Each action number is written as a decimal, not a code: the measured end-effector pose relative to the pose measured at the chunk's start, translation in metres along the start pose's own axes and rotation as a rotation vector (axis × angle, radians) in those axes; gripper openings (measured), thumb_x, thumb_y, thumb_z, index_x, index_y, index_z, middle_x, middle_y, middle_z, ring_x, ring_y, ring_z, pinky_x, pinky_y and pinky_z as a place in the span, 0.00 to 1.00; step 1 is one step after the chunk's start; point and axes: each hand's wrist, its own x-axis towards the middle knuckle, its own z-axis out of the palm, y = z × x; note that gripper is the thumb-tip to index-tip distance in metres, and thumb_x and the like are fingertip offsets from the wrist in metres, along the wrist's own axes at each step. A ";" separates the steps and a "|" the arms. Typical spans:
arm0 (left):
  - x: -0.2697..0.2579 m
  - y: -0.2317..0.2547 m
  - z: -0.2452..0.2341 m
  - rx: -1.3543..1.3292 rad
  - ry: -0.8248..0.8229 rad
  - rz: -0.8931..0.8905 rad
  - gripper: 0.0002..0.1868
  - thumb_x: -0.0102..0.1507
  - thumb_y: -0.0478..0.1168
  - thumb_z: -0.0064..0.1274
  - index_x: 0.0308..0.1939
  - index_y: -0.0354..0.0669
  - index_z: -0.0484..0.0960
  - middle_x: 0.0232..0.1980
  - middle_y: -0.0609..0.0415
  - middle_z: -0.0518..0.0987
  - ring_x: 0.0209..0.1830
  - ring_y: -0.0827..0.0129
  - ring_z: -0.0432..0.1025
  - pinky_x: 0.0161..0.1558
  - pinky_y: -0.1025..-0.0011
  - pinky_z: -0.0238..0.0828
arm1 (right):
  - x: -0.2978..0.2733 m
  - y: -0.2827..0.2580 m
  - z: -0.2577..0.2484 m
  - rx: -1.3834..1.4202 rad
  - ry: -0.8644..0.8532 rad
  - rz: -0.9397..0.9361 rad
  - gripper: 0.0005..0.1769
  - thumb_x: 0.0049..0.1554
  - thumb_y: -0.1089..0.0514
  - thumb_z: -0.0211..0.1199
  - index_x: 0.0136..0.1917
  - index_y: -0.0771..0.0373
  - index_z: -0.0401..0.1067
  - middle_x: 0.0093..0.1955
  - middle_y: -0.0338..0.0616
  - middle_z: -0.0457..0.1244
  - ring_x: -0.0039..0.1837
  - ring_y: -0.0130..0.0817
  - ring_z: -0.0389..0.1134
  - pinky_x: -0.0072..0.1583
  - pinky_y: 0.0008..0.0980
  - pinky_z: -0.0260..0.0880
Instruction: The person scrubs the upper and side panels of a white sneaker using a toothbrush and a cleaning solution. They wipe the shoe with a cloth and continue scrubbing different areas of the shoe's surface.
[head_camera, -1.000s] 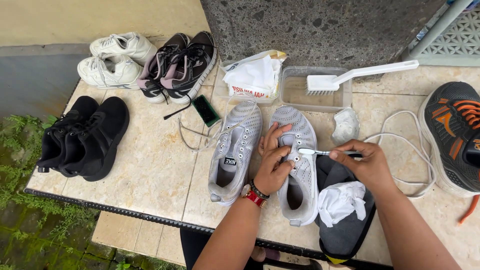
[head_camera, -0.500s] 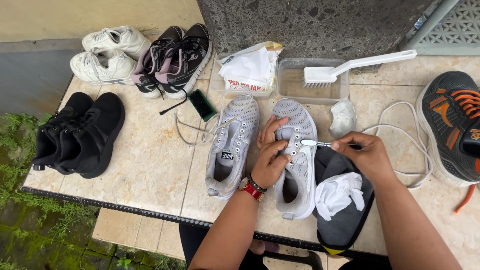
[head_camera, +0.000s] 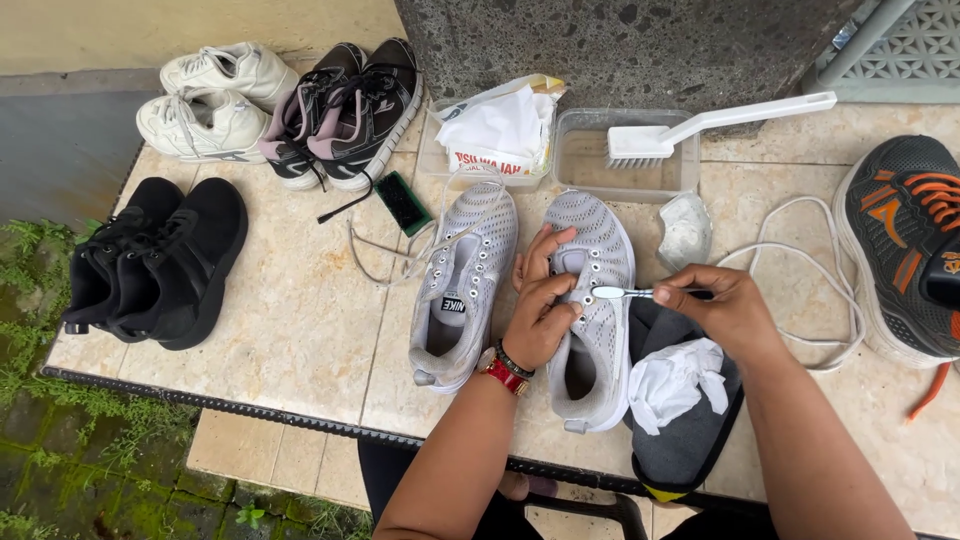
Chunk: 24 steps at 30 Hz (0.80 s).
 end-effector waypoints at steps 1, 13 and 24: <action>0.001 0.003 0.001 0.001 0.002 0.004 0.09 0.56 0.43 0.48 0.28 0.40 0.72 0.76 0.38 0.58 0.82 0.40 0.39 0.74 0.44 0.15 | 0.001 0.005 0.000 -0.001 -0.001 -0.005 0.06 0.52 0.60 0.77 0.41 0.63 0.81 0.39 0.43 0.72 0.47 0.25 0.66 0.54 0.32 0.68; 0.001 0.009 0.004 0.192 0.016 -0.105 0.04 0.53 0.44 0.44 0.26 0.50 0.70 0.77 0.58 0.62 0.85 0.54 0.44 0.77 0.44 0.18 | -0.005 -0.004 0.001 -0.103 0.037 0.167 0.04 0.55 0.61 0.73 0.42 0.63 0.79 0.43 0.40 0.72 0.51 0.24 0.70 0.57 0.22 0.67; -0.002 0.008 0.003 0.133 0.042 -0.159 0.04 0.53 0.44 0.44 0.25 0.52 0.67 0.78 0.59 0.62 0.86 0.56 0.45 0.78 0.48 0.18 | -0.011 -0.006 -0.002 -0.103 -0.013 0.193 0.04 0.55 0.64 0.72 0.44 0.66 0.79 0.45 0.43 0.72 0.51 0.27 0.70 0.58 0.24 0.67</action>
